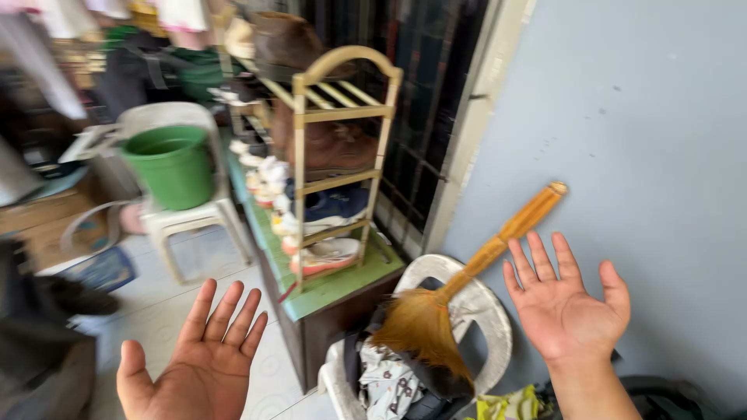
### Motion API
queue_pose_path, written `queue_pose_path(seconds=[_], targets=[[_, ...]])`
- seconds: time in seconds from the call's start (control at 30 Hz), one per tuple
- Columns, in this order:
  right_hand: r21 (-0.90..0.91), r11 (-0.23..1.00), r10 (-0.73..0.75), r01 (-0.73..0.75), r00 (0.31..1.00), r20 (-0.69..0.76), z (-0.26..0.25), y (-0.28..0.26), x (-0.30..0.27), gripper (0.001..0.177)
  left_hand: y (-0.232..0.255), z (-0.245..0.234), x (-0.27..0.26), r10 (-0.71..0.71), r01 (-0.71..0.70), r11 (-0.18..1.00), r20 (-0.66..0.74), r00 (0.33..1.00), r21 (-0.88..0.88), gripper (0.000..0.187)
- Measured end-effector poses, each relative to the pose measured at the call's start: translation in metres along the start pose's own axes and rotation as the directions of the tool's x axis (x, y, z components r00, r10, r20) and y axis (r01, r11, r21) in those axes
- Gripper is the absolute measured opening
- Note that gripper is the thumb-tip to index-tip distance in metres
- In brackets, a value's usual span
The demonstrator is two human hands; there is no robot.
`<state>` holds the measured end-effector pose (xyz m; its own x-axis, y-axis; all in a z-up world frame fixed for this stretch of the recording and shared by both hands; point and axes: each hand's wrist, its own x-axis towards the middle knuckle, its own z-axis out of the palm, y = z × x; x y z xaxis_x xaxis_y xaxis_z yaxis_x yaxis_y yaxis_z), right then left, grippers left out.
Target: Sweeping the floor of a garage around motorcycles with a broom.
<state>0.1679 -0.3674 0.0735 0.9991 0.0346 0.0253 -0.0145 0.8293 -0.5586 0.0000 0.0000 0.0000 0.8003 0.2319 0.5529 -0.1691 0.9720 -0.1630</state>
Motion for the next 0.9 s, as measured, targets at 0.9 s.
queue_pose_path(seconds=[0.9], targets=[[-0.922, -0.339, -0.58, -0.186, 0.813, 0.05, -0.044, 0.012, 0.231, 0.091, 0.065, -0.2, 0.173, -0.385, 0.394, 0.907, 0.085, 0.919, -0.148, 0.111]])
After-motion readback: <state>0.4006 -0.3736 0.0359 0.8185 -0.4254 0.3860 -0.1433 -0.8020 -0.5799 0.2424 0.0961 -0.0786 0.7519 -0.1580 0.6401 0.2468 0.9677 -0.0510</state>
